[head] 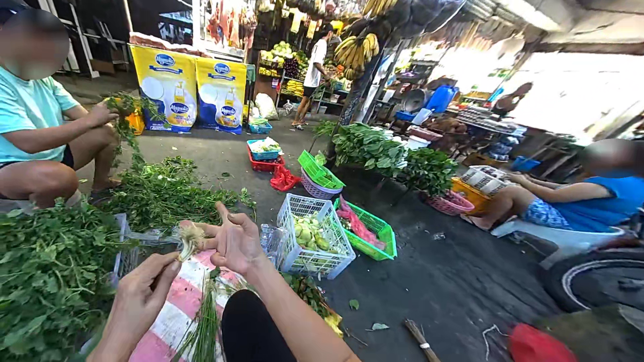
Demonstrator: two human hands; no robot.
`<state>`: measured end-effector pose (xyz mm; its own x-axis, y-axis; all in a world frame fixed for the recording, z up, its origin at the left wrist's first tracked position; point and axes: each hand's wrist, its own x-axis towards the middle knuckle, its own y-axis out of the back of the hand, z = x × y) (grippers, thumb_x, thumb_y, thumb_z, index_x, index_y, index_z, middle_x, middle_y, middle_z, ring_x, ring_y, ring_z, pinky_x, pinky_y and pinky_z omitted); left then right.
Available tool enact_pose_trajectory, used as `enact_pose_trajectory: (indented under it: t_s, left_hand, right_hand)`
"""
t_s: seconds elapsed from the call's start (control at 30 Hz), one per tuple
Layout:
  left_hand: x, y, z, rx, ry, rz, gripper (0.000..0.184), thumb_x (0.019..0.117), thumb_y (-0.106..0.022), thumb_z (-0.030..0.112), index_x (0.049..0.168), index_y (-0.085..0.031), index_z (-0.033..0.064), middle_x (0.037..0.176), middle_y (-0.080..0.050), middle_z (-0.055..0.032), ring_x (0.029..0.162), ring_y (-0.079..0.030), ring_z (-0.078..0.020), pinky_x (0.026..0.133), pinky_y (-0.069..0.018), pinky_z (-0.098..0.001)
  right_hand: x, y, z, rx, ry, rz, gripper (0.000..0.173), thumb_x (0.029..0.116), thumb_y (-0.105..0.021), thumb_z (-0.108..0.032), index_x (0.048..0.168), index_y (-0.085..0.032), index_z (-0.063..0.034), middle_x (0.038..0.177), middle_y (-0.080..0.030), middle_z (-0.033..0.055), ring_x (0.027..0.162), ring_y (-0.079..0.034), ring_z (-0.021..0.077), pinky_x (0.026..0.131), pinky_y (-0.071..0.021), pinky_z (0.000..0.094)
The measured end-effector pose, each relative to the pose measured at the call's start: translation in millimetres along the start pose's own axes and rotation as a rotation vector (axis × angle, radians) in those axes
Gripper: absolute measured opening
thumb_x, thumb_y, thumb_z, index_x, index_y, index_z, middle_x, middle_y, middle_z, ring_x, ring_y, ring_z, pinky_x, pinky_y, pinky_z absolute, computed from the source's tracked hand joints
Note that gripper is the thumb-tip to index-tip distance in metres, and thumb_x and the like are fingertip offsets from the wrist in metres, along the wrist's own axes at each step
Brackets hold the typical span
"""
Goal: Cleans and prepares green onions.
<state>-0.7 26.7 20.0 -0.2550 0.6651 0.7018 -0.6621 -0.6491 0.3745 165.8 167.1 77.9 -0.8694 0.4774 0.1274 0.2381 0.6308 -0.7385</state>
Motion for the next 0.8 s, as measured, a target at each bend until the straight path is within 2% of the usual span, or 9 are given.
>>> enact_pose_trajectory:
  t_s: [0.07, 0.13, 0.23, 0.3, 0.43, 0.5, 0.57, 0.67, 0.8]
  left_hand:
    - [4.5, 10.3, -2.6, 0.305, -0.131, -0.130, 0.047, 0.1059, -0.044, 0.041, 0.110, -0.077, 0.0087, 0.087, -0.070, -0.0088, 0.073, -0.068, -0.0193, 0.065, -0.0569, -0.0394]
    - [8.8, 15.0, -0.2, 0.460, -0.137, -0.245, 0.043, 0.1031, -0.045, 0.038, 0.110, -0.078, 0.0112, 0.087, -0.070, -0.0116, 0.071, -0.070, -0.0291, 0.060, -0.0569, -0.0507]
    - [15.9, 10.2, 7.5, 0.538, -0.010, -0.294, 0.029, 0.1001, -0.056, 0.026, 0.103, -0.078, 0.0068, 0.088, -0.070, -0.0178, 0.074, -0.071, -0.0397, 0.061, -0.0547, -0.0609]
    - [17.3, 4.3, 2.6, 0.403, 0.130, -0.169, 0.029, 0.1014, -0.054, 0.021, 0.101, -0.075, 0.0008, 0.090, -0.071, -0.0161, 0.079, -0.070, -0.0340, 0.070, -0.0559, -0.0570]
    - [15.2, -4.7, 1.5, -0.415, 0.498, 0.301, 0.025, 0.1065, -0.047, 0.017, 0.113, -0.067, 0.0033, 0.074, -0.059, 0.0067, 0.054, -0.050, -0.0006, 0.050, -0.0457, -0.0160]
    - [11.7, -12.5, 12.0, -0.764, 0.518, 0.381, 0.025, 0.1066, -0.042, 0.013, 0.110, -0.066, 0.0058, 0.070, -0.059, 0.0083, 0.050, -0.048, -0.0003, 0.046, -0.0447, -0.0148]
    - [3.2, -19.7, 12.0, -0.839, 0.444, 0.299, 0.024, 0.1042, -0.048, 0.017, 0.108, -0.070, 0.0085, 0.072, -0.061, 0.0086, 0.051, -0.048, 0.0002, 0.048, -0.0435, -0.0147]
    - [-4.8, -13.8, -3.4, -0.512, 0.213, 0.065, 0.030, 0.1047, -0.054, 0.032, 0.111, -0.072, 0.0084, 0.079, -0.061, 0.0091, 0.060, -0.050, 0.0023, 0.054, -0.0423, -0.0140]
    - [5.9, 21.2, -6.3, 0.119, -0.129, -0.181, 0.045, 0.1061, -0.047, 0.040, 0.109, -0.077, 0.0073, 0.085, -0.068, -0.0052, 0.075, -0.064, -0.0088, 0.070, -0.0543, -0.0259]
  right_hand:
    - [2.6, 12.8, -5.4, -0.228, 0.033, -0.182, 0.116, 0.0901, -0.068, -0.037, 0.155, 0.028, -0.0347, 0.148, -0.052, 0.0223, 0.064, -0.068, 0.0186, 0.039, -0.0438, 0.0231]
    - [2.1, 9.6, -7.2, -0.545, 0.042, -0.255, 0.126, 0.0878, -0.074, -0.031, 0.152, 0.034, -0.0294, 0.143, -0.057, 0.0166, 0.059, -0.065, 0.0139, 0.039, -0.0464, 0.0237]
    - [-3.3, -12.4, 7.1, -1.160, 0.198, -0.346, 0.116, 0.0838, -0.074, -0.014, 0.162, 0.011, -0.0042, 0.133, -0.063, 0.0162, 0.063, -0.063, 0.0119, 0.051, -0.0534, 0.0299]
    - [-5.1, -23.3, 21.9, -1.420, 0.351, -0.340, 0.109, 0.0805, -0.078, -0.016, 0.164, -0.010, -0.0029, 0.119, -0.068, 0.0173, 0.071, -0.067, 0.0191, 0.061, -0.0577, 0.0389]
    - [-8.1, -22.1, 37.2, -0.684, 0.163, -0.118, 0.095, 0.0912, -0.063, -0.008, 0.163, -0.001, -0.0064, 0.113, -0.066, 0.0134, 0.086, -0.070, 0.0194, 0.058, -0.0578, 0.0306]
    - [-8.7, -14.3, 39.7, -0.118, 0.017, 0.072, 0.057, 0.1008, -0.038, -0.021, 0.156, -0.028, -0.0151, 0.111, -0.071, 0.0140, 0.085, -0.073, 0.0218, 0.054, -0.0552, 0.0284]
    - [-5.4, -6.6, 34.3, 0.309, -0.068, 0.184, 0.058, 0.1024, -0.026, -0.047, 0.137, -0.048, -0.0062, 0.113, -0.069, 0.0180, 0.090, -0.072, 0.0270, 0.066, -0.0578, 0.0334]
    - [-9.9, -3.4, 22.5, 0.252, -0.007, 0.131, 0.060, 0.0996, -0.027, -0.047, 0.151, -0.025, -0.0170, 0.128, -0.066, 0.0211, 0.089, -0.073, 0.0284, 0.051, -0.0502, 0.0270]
    - [-14.4, 13.1, 10.5, -0.050, 0.035, -0.149, 0.111, 0.0892, -0.063, -0.040, 0.157, 0.025, -0.0318, 0.144, -0.054, 0.0231, 0.060, -0.065, 0.0170, 0.039, -0.0412, 0.0225]
